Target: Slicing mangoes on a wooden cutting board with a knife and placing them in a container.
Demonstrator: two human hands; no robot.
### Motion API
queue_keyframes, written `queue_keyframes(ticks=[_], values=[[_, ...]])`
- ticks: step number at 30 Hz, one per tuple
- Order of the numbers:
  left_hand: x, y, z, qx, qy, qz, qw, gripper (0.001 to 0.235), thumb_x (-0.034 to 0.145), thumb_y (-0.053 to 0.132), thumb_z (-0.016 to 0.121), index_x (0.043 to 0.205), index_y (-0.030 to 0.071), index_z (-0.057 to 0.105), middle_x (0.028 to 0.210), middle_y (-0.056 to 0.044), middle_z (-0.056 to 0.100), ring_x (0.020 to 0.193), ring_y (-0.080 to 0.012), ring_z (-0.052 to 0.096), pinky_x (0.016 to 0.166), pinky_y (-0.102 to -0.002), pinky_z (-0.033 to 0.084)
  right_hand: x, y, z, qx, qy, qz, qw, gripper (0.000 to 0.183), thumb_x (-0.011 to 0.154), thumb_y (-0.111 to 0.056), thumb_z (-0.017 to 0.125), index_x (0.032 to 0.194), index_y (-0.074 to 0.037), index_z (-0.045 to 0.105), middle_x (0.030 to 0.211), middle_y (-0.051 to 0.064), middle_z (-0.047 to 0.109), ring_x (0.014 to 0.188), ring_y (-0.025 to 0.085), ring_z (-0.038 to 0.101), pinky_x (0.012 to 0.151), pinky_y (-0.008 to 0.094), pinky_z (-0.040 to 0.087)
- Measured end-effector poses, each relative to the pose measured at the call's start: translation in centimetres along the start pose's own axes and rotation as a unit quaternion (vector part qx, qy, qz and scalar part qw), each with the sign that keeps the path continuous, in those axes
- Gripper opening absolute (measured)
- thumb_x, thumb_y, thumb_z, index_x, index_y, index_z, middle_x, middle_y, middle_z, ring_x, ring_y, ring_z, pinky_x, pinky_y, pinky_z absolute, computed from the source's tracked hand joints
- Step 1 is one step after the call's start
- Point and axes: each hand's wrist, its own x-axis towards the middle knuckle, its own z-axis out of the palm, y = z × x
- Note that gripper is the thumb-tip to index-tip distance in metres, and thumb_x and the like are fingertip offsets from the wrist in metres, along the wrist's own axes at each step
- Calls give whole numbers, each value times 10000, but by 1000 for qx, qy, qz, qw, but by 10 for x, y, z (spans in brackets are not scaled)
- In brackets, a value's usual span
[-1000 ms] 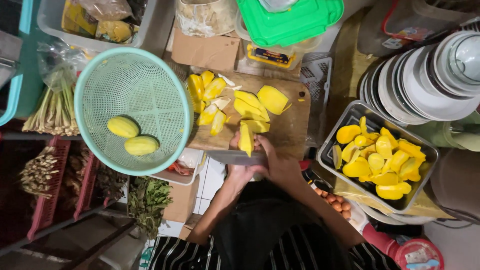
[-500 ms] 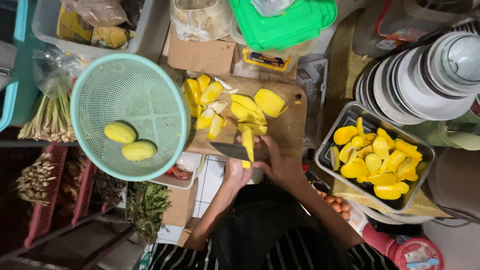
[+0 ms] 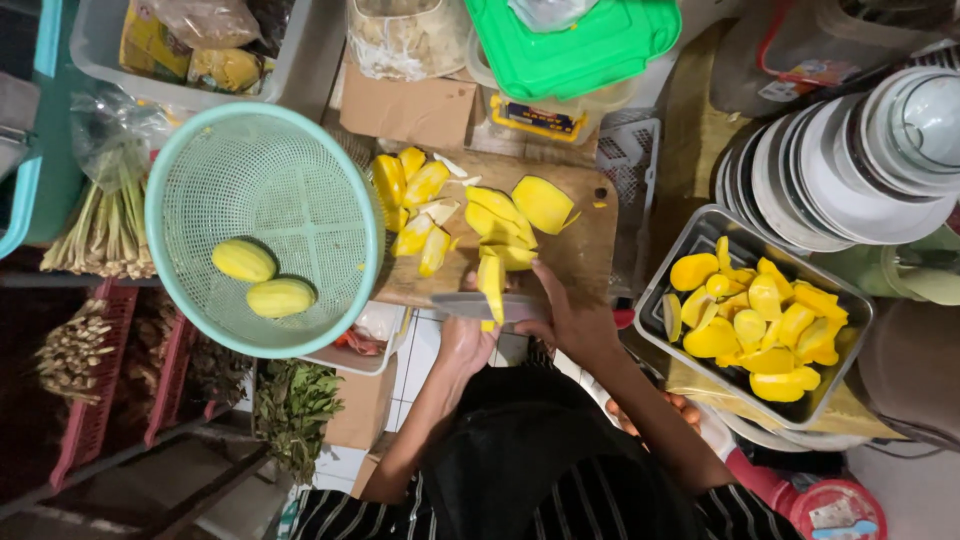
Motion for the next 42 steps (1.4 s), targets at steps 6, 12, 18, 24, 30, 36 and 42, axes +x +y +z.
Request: queue_keyframes(ticks=[6,12,18,24,30,36,42], values=[[68,-58,-96,-12,105,-45,993,323,1071,360,458,1099,71,598,870,-132,694,562,-255,663,444,-401,580,-64,-1,101,24,-5,-21,999,743,947,-662,479,1525,-197,523,1125,277,693,1129,407,669,1088,524,446],[64,-47,-87,-21,141,-90,986,316,1078,321,322,1148,74,507,828,-144,549,484,-277,517,357,-271,364,-79,-20,48,-85,-138,-63,985,533,934,-268,599,1457,-227,511,850,76,634,628,261,671,486,333,579],[44,-23,-64,5,91,-99,991,470,1100,426,211,1034,81,523,758,-79,538,486,-161,470,401,-213,341,-63,-30,17,-148,-121,-86,978,573,998,-201,422,1557,-330,415,763,-18,548,494,116,606,390,241,521],[49,-26,-68,-19,106,-91,990,416,1103,376,199,1026,77,477,778,-78,483,490,-172,489,416,-241,352,-49,-37,21,-158,-146,-100,972,777,878,-112,492,1613,-305,330,758,43,568,482,148,611,369,254,497],[46,-22,-56,-48,112,-91,988,355,1113,358,299,991,72,470,774,-28,448,521,-140,454,440,-191,318,-48,-28,12,-162,-164,-82,970,728,894,-195,512,1590,-341,354,701,15,552,475,151,596,372,263,505],[41,-14,-53,2,92,-93,991,395,1103,377,221,969,113,483,721,-11,465,498,-121,456,413,-207,304,-43,-24,28,-62,-165,-70,982,745,848,-118,579,1555,-298,431,780,90,593,493,221,624,411,312,516],[44,-14,-49,-10,93,-77,993,364,1097,362,326,932,101,519,670,-28,478,460,-138,465,401,-183,307,-38,-15,9,-90,-167,-78,979,783,893,-100,514,1617,-326,316,940,89,633,503,181,629,449,281,541]])
